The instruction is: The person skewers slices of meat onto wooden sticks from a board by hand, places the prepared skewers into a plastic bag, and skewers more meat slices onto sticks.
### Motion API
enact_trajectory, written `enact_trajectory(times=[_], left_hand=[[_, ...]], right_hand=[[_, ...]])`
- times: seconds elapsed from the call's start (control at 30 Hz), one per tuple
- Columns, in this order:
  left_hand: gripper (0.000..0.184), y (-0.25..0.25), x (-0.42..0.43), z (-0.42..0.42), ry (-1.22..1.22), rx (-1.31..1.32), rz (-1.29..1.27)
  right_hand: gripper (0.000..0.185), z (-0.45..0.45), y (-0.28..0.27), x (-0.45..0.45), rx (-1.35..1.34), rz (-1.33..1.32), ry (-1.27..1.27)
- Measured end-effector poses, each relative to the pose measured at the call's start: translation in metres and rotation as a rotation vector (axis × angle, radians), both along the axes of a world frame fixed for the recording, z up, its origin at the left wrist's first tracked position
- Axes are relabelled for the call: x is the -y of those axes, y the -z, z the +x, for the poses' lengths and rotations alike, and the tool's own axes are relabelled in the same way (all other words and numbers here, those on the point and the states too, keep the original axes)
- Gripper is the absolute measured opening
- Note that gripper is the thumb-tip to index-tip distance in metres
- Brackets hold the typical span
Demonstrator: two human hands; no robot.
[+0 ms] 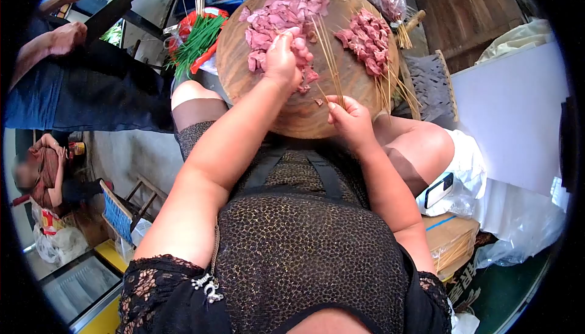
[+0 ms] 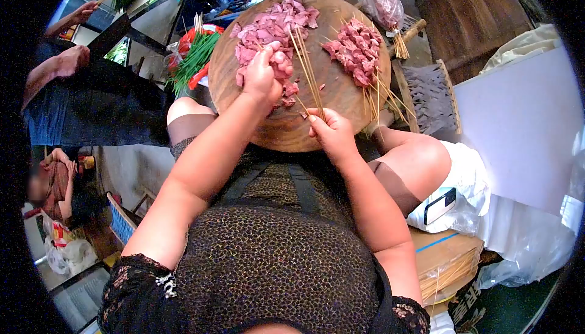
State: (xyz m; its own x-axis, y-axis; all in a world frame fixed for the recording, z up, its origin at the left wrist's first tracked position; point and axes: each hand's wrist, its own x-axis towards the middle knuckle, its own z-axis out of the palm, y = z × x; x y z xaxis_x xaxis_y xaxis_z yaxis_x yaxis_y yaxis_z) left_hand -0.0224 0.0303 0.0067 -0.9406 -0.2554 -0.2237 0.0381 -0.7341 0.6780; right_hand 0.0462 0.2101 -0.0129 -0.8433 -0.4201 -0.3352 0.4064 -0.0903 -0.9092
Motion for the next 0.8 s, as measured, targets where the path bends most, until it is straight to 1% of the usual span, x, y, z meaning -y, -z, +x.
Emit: enact_trajectory(times=[0.03, 0.1, 0.17, 0.23, 0.33, 0.4, 0.43, 0.5, 0.57, 0.63, 0.67, 0.73, 0.8], left_hand=[[0.012, -0.002, -0.004, 0.001, -0.006, -0.022, 0.025], [0.011, -0.007, -0.012, 0.002, -0.010, 0.026, 0.073], [0.011, -0.012, -0.018, 0.006, -0.004, 0.084, 0.056], [0.011, -0.007, -0.023, 0.007, 0.011, 0.080, 0.071], [0.016, -0.006, -0.027, 0.012, 0.017, 0.129, 0.043], [0.022, -0.002, -0.026, 0.011, 0.081, 0.072, -0.002], [0.029, -0.006, -0.016, 0.013, 0.215, 0.069, -0.131], [0.030, -0.008, 0.015, 0.003, 0.294, -0.113, -0.430], [0.025, -0.007, 0.064, 0.000, 0.165, -0.116, -1.184], [0.021, -0.008, 0.112, 0.007, 0.311, -0.152, -1.794], [0.021, -0.005, 0.120, 0.012, 0.310, -0.153, -1.798], [0.024, -0.002, 0.122, 0.025, 0.440, -0.086, -2.104], [0.022, -0.005, 0.118, 0.031, 0.430, -0.036, -2.095]], right_hand=[[0.022, 0.001, 0.000, 0.002, 0.001, -0.002, -0.007], [0.020, 0.003, -0.005, 0.006, -0.016, 0.016, 0.036], [0.020, 0.002, -0.007, 0.008, -0.016, 0.018, 0.041], [0.019, 0.003, -0.008, 0.007, -0.008, 0.024, 0.053], [0.019, 0.001, -0.005, 0.007, 0.006, 0.022, 0.058], [0.019, 0.000, 0.001, 0.006, -0.013, -0.006, 0.066], [0.019, -0.004, 0.001, 0.004, -0.015, -0.006, 0.066], [0.019, -0.008, 0.000, -0.004, -0.040, 0.003, 0.130], [0.020, -0.010, -0.006, -0.010, -0.006, -0.036, 0.162], [0.020, -0.012, -0.009, -0.016, 0.024, -0.035, 0.162], [0.021, -0.012, -0.009, -0.017, 0.029, -0.039, 0.157], [0.021, -0.013, -0.008, -0.016, 0.030, -0.047, 0.154], [0.021, -0.013, -0.006, -0.014, 0.029, -0.055, 0.153]])
